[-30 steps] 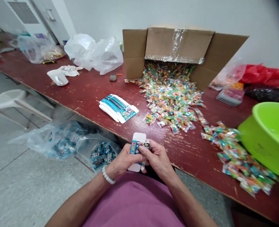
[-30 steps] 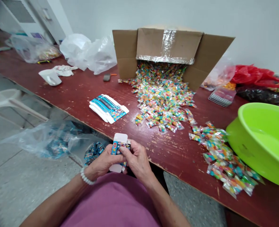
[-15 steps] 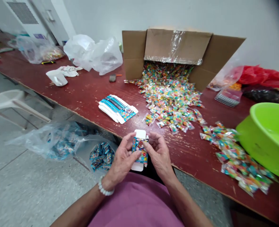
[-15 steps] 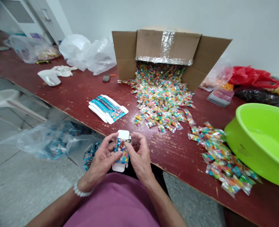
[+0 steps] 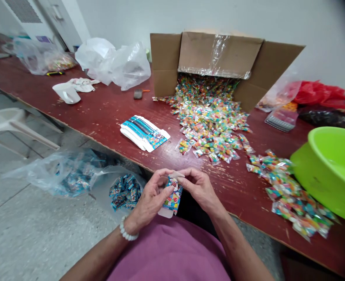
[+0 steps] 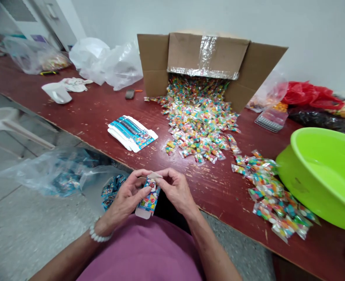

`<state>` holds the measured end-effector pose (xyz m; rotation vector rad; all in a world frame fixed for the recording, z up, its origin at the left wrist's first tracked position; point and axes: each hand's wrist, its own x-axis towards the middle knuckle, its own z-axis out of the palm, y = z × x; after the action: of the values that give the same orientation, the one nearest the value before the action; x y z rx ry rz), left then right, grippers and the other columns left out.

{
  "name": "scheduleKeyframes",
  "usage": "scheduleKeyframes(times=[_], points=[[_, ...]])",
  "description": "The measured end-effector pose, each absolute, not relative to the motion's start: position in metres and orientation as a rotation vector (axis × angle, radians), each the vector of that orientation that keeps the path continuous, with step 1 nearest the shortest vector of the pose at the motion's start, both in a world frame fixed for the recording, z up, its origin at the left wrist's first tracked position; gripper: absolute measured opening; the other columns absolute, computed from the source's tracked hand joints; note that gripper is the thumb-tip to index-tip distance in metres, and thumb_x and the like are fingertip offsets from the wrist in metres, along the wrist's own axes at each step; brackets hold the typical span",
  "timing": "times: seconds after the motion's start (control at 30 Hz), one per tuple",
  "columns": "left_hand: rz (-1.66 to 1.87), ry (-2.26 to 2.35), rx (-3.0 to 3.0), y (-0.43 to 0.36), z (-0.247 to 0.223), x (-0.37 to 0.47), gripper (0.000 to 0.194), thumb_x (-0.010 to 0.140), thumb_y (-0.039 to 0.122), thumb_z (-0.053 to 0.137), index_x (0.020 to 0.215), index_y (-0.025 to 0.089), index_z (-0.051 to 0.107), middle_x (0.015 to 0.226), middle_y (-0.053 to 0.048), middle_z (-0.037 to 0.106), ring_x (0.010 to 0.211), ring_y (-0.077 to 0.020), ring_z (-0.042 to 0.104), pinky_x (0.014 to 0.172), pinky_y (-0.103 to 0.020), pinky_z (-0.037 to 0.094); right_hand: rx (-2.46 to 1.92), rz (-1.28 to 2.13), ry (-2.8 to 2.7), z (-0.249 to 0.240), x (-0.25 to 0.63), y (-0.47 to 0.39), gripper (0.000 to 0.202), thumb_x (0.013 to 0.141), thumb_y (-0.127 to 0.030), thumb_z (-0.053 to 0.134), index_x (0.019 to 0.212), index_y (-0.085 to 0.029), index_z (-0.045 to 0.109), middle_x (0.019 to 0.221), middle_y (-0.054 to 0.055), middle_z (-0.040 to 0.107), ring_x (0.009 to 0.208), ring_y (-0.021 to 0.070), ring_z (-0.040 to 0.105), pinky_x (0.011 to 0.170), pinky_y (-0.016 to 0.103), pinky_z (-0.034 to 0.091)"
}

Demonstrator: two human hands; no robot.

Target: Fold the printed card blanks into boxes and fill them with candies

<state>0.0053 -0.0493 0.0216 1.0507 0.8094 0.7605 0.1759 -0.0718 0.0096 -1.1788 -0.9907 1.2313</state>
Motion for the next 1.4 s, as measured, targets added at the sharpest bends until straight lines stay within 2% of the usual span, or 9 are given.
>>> scheduleKeyframes(times=[0.1, 0.27, 0.47, 0.63, 0.77, 0.97, 1.2, 1.3, 1.4], points=[[0.689, 0.794, 0.863, -0.049, 0.022, 0.004, 0.073, 0.082, 0.034, 0.076, 0.141, 0.031, 0.035, 0.1, -0.002, 0.07, 0.083, -0.0161, 0.068, 0.073, -0.027, 0.054, -1.252, 0.968, -1.124, 0.007, 0.174, -0.074, 0.015, 0.085, -0.035, 0.073, 0.083, -0.02, 0.074, 0.084, 0.004, 0.071, 0.077, 0.0183, 0.063, 0.07, 0.03, 0.05], [0.466, 0.806, 0.655, -0.048, 0.021, 0.006, 0.042, 0.093, 0.053, 0.056, 0.112, 0.016, 0.056, 0.081, -0.007, 0.069, 0.063, -0.0169, 0.067, 0.06, -0.031, 0.058, -1.291, 0.931, -1.268, 0.007, 0.172, -0.076, 0.021, 0.091, -0.039, 0.065, 0.084, -0.021, 0.074, 0.082, 0.003, 0.071, 0.076, 0.0176, 0.065, 0.07, 0.029, 0.05], [0.467, 0.927, 0.707, -0.05, 0.016, 0.016, 0.06, 0.092, 0.068, 0.044, 0.12, 0.017, 0.058, 0.07, -0.005, 0.067, 0.048, -0.0144, 0.062, 0.045, -0.024, 0.05, -1.243, 1.246, -1.087, 0.015, 0.176, -0.07, 0.019, 0.078, -0.036, 0.076, 0.083, -0.018, 0.072, 0.084, 0.004, 0.076, 0.073, 0.0177, 0.069, 0.068, 0.029, 0.054], [0.477, 0.97, 0.873, -0.048, 0.011, 0.018, 0.072, 0.086, 0.077, 0.043, 0.107, 0.012, 0.064, 0.067, -0.005, 0.065, 0.046, -0.0126, 0.058, 0.044, -0.022, 0.047, -1.267, 1.278, -0.946, 0.016, 0.173, -0.064, 0.021, 0.073, -0.036, 0.079, 0.078, -0.016, 0.072, 0.069, 0.002, 0.072, 0.056, 0.0135, 0.062, 0.055, 0.025, 0.05], [0.532, 0.936, 0.927, -0.048, 0.013, 0.015, 0.072, 0.084, 0.074, 0.051, 0.122, 0.014, 0.062, 0.069, -0.003, 0.064, 0.051, -0.0122, 0.057, 0.047, -0.022, 0.048, -1.201, 1.3, -0.932, 0.019, 0.174, -0.066, 0.02, 0.076, -0.036, 0.078, 0.08, -0.017, 0.072, 0.078, 0.004, 0.074, 0.062, 0.0149, 0.064, 0.057, 0.026, 0.051], [0.585, 0.92, 0.865, -0.049, 0.008, 0.015, 0.071, 0.087, 0.068, 0.052, 0.143, 0.023, 0.049, 0.075, -0.002, 0.066, 0.051, -0.0137, 0.058, 0.044, -0.022, 0.045, -1.186, 1.101, -1.503, 0.023, 0.18, -0.076, 0.02, 0.096, -0.032, 0.058, 0.089, -0.021, 0.073, 0.1, 0.006, 0.071, 0.09, 0.0189, 0.066, 0.079, 0.031, 0.051], [0.55, 0.895, 0.727, -0.051, -0.014, 0.004, 0.043, 0.087, 0.049, 0.066, 0.12, 0.025, 0.056, 0.091, -0.003, 0.069, 0.07, -0.0145, 0.066, 0.062, -0.023, 0.051, -1.578, 0.441, -1.846, 0.005, 0.201, -0.015, 0.018, 0.094, -0.017, 0.053, 0.093, -0.019, 0.07, 0.096, 0.008, 0.07, 0.092, 0.021, 0.063, 0.085, 0.033, 0.048], [0.529, 0.886, 0.714, -0.052, -0.026, -0.016, 0.037, 0.085, 0.044, 0.07, 0.114, 0.021, 0.061, 0.097, -0.006, 0.07, 0.083, -0.0146, 0.065, 0.072, -0.022, 0.05, -1.934, 0.2, -1.779, 0.003, 0.217, 0.021, 0.021, 0.094, -0.021, 0.054, 0.109, -0.017, 0.069, 0.108, 0.012, 0.069, 0.103, 0.0249, 0.062, 0.091, 0.035, 0.046], [0.515, 0.959, 0.728, -0.047, -0.034, -0.045, 0.034, 0.078, 0.041, 0.078, 0.099, 0.019, 0.063, 0.087, -0.002, 0.067, 0.077, -0.0148, 0.062, 0.073, -0.025, 0.049, -2.028, 0.199, -1.817, -0.001, 0.221, 0.037, 0.016, 0.09, -0.026, 0.062, 0.098, -0.016, 0.071, 0.105, 0.016, 0.068, 0.104, 0.0312, 0.06, 0.088, 0.04, 0.045]])
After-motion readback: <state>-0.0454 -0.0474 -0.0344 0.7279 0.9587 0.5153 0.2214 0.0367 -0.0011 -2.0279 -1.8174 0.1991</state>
